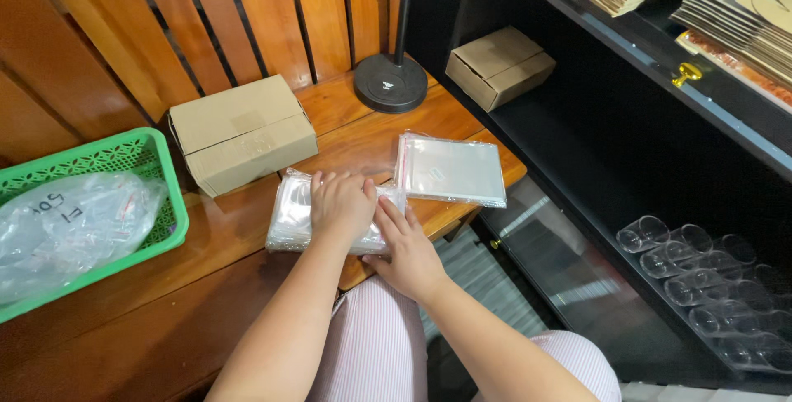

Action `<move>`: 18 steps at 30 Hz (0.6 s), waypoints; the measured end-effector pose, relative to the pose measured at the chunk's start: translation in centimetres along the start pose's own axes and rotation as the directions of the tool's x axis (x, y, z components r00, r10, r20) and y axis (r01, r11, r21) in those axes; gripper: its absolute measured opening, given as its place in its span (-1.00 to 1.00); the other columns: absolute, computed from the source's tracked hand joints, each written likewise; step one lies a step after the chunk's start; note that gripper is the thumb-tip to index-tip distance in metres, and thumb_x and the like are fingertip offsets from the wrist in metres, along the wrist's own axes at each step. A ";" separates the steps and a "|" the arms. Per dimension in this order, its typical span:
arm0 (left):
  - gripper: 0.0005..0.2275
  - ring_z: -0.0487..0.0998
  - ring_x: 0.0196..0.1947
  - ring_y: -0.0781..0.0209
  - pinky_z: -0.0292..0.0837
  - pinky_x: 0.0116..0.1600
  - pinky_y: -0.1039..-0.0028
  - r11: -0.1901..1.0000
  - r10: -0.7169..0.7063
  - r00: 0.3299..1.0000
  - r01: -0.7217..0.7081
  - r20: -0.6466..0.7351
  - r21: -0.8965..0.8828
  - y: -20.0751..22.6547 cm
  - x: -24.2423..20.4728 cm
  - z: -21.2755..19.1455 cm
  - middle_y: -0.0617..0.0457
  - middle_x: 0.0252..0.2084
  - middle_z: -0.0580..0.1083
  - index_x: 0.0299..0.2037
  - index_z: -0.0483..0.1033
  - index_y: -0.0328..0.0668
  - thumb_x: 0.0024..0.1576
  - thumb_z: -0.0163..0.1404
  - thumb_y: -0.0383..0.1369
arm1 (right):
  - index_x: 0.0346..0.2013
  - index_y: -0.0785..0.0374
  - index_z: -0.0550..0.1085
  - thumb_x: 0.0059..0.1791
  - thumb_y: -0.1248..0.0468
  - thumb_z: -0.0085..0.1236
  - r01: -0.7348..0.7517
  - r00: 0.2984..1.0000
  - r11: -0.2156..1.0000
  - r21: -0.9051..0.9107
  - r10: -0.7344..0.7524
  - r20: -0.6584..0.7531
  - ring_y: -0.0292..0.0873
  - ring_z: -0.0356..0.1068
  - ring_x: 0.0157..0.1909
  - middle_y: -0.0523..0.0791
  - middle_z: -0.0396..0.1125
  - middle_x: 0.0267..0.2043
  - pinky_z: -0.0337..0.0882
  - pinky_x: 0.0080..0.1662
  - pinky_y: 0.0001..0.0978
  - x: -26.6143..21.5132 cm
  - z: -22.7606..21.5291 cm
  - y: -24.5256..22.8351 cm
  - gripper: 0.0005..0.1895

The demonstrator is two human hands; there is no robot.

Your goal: The person sits on the floor and repeatedly picks up stacks of clear plastic pouches from a low wooden bench, then places them onto a shelf above. The person handles the pouches by hand, moving them one stack at a time from the bench to the shelf.

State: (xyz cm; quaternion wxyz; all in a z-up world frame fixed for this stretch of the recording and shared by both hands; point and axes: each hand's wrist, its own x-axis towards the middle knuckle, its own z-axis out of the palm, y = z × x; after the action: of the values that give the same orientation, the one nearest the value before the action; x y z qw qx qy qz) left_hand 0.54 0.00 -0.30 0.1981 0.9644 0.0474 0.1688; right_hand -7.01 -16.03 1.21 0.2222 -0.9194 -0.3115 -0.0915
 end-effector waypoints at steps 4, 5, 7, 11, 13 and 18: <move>-0.59 0.57 0.08 0.07 -0.09 0.53 0.11 0.999 -0.050 0.995 0.048 0.089 0.026 0.3 0.3 -0.5 0.10 -0.25 0.61 -0.36 0.63 0.13 0.25 -0.27 0.03 | 0.48 0.22 0.13 -0.14 -0.01 0.38 -0.030 0.999 0.999 0.035 0.029 0.036 -0.12 -0.09 0.60 -0.05 0.00 0.57 -0.07 0.52 -0.01 0.0 -0.7 -0.4 0.01; -0.57 0.57 0.10 0.05 -0.07 0.52 0.12 0.998 -0.064 0.991 0.061 0.119 0.032 0.4 0.5 -0.8 0.10 -0.23 0.62 -0.36 0.64 0.13 0.25 -0.29 0.03 | 0.49 0.21 0.12 -0.14 0.01 0.38 -0.032 0.998 0.999 0.041 0.030 0.052 -0.13 -0.09 0.61 -0.06 -0.01 0.58 -0.07 0.52 0.00 0.1 -0.8 -0.4 0.01; -0.56 0.57 0.11 0.03 -0.04 0.52 0.14 0.997 -0.078 0.986 0.073 0.147 0.038 0.6 0.5 -1.3 0.09 -0.21 0.63 -0.36 0.65 0.12 0.24 -0.30 0.04 | 0.50 0.20 0.11 -0.15 0.02 0.39 -0.033 0.997 0.998 0.044 0.030 0.067 -0.13 -0.10 0.61 -0.06 -0.02 0.58 -0.08 0.52 0.00 0.1 -1.0 -0.4 0.02; -0.59 0.58 0.09 0.01 0.01 0.49 0.12 0.998 -0.065 0.992 0.062 0.110 0.032 0.7 0.4 -1.2 0.07 -0.22 0.63 -0.35 0.68 0.13 0.23 -0.26 0.00 | 0.50 0.18 0.09 -0.13 0.02 0.37 -0.047 0.994 0.998 0.051 0.042 0.099 -0.14 -0.10 0.61 -0.08 -0.07 0.60 -0.01 0.51 0.02 0.1 -1.0 -0.3 0.01; -0.59 0.57 0.10 0.01 0.00 0.49 0.13 0.997 -0.070 0.991 0.065 0.114 0.042 0.6 0.5 -1.1 0.09 -0.22 0.63 -0.34 0.68 0.15 0.23 -0.27 0.01 | 0.50 0.17 0.09 -0.14 0.01 0.38 -0.054 0.994 0.997 0.052 0.049 0.101 -0.14 -0.08 0.60 -0.08 -0.07 0.60 0.00 0.50 0.01 0.2 -1.1 -0.4 0.02; -0.59 0.56 0.15 0.01 0.00 0.49 0.15 0.995 -0.091 0.988 0.086 0.128 0.045 0.5 0.7 -0.7 0.10 -0.18 0.64 -0.33 0.69 0.20 0.22 -0.28 0.02 | 0.52 0.13 0.06 -0.12 0.02 0.37 -0.090 0.990 0.994 0.056 0.083 0.117 -0.11 -0.06 0.59 -0.10 -0.11 0.61 0.00 0.51 -0.01 0.2 -1.2 -0.5 0.02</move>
State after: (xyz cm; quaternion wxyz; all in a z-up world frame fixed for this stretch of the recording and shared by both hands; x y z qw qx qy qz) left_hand 0.94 -0.07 0.71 0.1888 0.9740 0.0805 0.0957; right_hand -7.18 -16.14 2.52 0.2358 -0.9285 -0.2860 -0.0192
